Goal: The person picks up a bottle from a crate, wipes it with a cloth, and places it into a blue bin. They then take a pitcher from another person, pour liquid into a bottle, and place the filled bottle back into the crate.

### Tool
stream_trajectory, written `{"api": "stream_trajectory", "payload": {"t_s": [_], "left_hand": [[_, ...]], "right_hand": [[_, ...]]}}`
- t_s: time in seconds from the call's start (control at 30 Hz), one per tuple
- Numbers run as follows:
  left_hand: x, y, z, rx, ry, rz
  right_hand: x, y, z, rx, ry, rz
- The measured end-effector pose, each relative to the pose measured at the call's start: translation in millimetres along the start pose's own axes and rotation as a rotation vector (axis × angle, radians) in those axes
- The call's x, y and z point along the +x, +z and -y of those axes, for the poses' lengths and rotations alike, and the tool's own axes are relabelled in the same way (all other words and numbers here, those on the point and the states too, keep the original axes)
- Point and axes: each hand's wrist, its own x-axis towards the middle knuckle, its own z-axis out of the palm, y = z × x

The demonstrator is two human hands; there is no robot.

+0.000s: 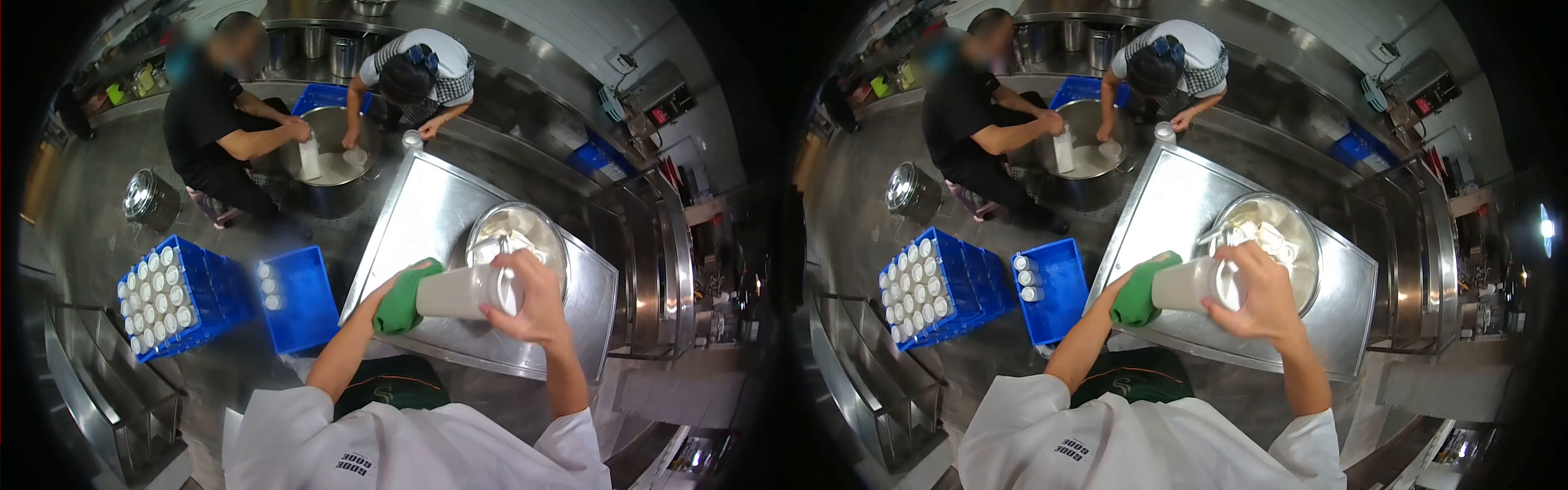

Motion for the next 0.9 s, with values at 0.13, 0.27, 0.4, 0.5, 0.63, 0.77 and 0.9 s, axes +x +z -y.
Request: {"api": "stream_trajectory", "payload": {"t_s": [0.13,0.27,0.4,0.5,0.63,0.77,0.9], "left_hand": [[-7.3,-47.4,19.5,1.327,0.601,-0.66],[-39.1,-52.5,46.8,1.726,0.776,-0.382],[-5.8,-49.3,32.4,2.021,0.6,-0.09],[79.3,-54.2,1.2,2.066,0.703,-0.072],[202.8,-43.3,-65.9,2.087,0.713,-0.325],[276.4,-23.8,-96.1,1.962,0.666,-0.64],[262.1,-18.8,-72.6,1.894,0.71,-0.363]], "right_hand": [[-26.1,-1.2,-9.8,-0.011,0.045,-0.008],[-46.3,-3.8,-20.6,0.03,0.095,-0.031],[-65.0,0.0,-30.7,0.045,0.195,-0.022],[-75.2,5.0,-38.5,0.024,0.221,-0.019],[-81.7,13.6,-43.1,0.004,0.284,-0.035],[-85.9,23.6,-45.2,-0.044,0.34,-0.03],[-80.8,39.3,-48.5,-0.038,0.309,-0.073]]}}
